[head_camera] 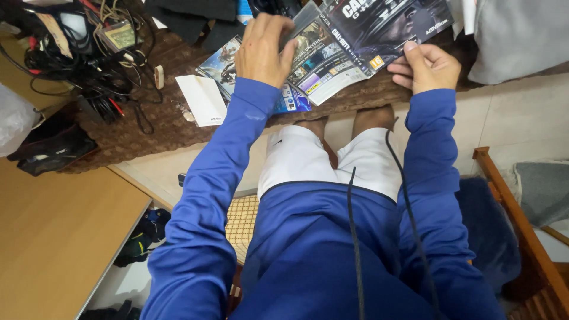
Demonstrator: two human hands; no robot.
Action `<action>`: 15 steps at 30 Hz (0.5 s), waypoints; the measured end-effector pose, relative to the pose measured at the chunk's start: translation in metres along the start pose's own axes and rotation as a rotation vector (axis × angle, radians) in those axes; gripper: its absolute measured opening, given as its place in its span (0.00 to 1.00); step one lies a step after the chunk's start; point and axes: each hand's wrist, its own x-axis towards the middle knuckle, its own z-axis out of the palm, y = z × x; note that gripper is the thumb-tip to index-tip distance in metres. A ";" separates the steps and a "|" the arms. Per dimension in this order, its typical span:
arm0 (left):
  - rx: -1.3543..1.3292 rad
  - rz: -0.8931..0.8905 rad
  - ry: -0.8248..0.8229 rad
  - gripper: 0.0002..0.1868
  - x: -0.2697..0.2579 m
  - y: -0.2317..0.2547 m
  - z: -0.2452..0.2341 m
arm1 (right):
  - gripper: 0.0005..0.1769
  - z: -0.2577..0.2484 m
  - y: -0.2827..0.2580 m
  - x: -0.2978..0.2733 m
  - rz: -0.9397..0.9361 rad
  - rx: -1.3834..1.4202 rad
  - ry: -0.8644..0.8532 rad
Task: Organizing video game cases, manuals, and discs on a bed or low surface.
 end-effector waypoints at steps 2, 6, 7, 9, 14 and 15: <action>0.008 0.084 0.108 0.15 0.003 0.004 0.002 | 0.14 0.000 -0.001 0.000 0.047 -0.180 0.052; -0.026 0.125 0.164 0.19 0.015 0.011 0.016 | 0.12 -0.003 0.005 0.001 -0.045 -0.153 0.005; -0.018 0.116 0.161 0.19 0.017 0.013 0.018 | 0.12 -0.004 0.009 0.002 -0.087 -0.083 -0.033; -0.011 0.105 0.160 0.20 0.020 0.012 0.023 | 0.12 -0.010 0.018 0.006 -0.129 -0.015 -0.073; -0.206 0.019 0.081 0.18 0.017 0.012 0.022 | 0.13 -0.024 0.025 0.004 -0.042 0.213 -0.219; -0.208 0.018 0.082 0.18 0.013 0.015 0.018 | 0.13 -0.025 0.022 -0.001 -0.041 0.210 -0.219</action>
